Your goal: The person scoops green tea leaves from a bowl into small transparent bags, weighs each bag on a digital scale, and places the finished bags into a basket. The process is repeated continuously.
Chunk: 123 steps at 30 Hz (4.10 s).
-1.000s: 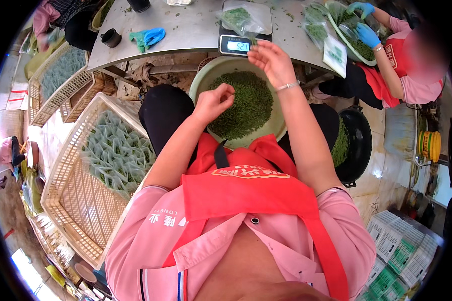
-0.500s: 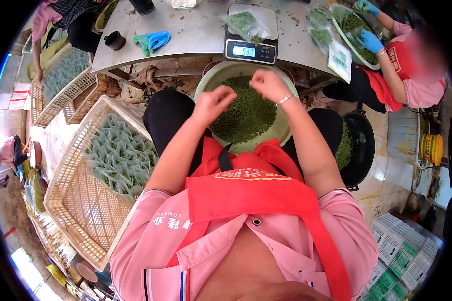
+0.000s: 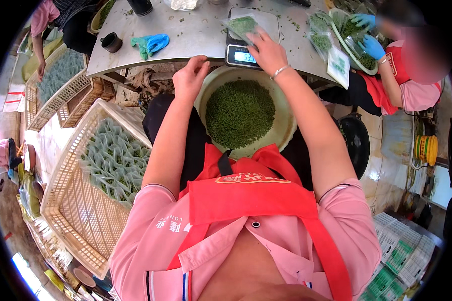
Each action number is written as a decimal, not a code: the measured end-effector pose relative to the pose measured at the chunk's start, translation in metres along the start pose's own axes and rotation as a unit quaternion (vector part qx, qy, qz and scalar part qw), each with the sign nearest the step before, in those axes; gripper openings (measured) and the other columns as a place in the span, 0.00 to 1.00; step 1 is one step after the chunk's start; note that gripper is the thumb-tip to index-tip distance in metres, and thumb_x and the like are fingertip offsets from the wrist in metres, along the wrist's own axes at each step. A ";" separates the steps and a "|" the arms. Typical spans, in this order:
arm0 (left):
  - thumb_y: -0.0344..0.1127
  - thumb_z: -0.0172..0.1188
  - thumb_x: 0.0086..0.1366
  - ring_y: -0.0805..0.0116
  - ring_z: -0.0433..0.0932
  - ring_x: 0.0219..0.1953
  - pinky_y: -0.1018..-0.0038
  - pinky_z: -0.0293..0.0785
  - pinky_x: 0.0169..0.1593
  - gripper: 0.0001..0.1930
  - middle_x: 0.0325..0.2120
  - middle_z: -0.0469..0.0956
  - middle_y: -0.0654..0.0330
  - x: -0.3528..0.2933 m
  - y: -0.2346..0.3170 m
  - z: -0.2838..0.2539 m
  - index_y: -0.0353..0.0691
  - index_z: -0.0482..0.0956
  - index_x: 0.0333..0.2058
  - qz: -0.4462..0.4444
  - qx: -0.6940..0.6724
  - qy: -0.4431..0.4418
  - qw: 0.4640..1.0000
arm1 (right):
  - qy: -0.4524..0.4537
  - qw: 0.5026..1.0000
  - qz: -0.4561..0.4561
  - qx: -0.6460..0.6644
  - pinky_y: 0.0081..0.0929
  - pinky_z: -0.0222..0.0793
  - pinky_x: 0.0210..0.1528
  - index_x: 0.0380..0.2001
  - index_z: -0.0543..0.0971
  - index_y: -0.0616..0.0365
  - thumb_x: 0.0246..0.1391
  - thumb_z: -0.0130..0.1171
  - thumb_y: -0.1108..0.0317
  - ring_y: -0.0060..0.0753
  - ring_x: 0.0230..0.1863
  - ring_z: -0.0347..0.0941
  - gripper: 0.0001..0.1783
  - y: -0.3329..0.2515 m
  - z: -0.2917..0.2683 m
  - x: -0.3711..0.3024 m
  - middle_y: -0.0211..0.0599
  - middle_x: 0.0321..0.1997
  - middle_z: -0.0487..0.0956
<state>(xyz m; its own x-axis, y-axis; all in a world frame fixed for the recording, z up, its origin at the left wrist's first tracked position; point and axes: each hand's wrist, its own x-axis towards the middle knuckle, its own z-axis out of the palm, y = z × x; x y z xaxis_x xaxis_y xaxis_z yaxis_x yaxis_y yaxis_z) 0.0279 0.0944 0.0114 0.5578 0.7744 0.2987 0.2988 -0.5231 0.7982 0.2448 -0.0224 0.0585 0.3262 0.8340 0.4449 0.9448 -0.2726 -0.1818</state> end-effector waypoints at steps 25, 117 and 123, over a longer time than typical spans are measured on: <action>0.38 0.61 0.52 0.52 0.77 0.27 0.64 0.73 0.31 0.28 0.24 0.78 0.55 0.007 0.006 0.011 0.54 0.68 0.55 0.122 0.155 -0.018 0.980 | -0.328 0.941 -0.083 -0.012 0.34 0.74 0.39 0.33 0.80 0.51 0.47 0.52 0.69 0.38 0.40 0.77 0.10 -0.105 -0.018 0.007 0.38 0.43 0.76; 0.32 0.56 0.61 0.76 0.77 0.25 0.78 0.75 0.31 0.11 0.24 0.79 0.60 -0.123 0.038 0.036 0.34 0.74 0.41 -0.113 -0.104 -0.368 0.917 | 0.047 0.974 0.088 0.203 0.37 0.70 0.45 0.47 0.74 0.52 0.52 0.53 0.63 0.47 0.46 0.73 0.18 -0.029 -0.023 -0.090 0.40 0.55 0.70; 0.34 0.56 0.61 0.76 0.78 0.24 0.78 0.74 0.30 0.12 0.24 0.80 0.60 -0.120 0.030 0.033 0.35 0.74 0.42 -0.092 -0.060 -0.339 0.934 | -0.117 0.975 0.176 0.072 0.42 0.69 0.47 0.57 0.65 0.42 0.50 0.48 0.69 0.53 0.47 0.72 0.28 -0.039 -0.016 -0.014 0.48 0.66 0.56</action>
<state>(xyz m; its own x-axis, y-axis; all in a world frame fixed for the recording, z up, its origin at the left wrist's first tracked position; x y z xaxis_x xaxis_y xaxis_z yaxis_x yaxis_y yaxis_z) -0.0048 -0.0259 -0.0176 0.8799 0.4229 -0.2168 0.3720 -0.3288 0.8681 0.2041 -0.0307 0.0735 0.5970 0.7926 0.1238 0.7563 -0.5046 -0.4163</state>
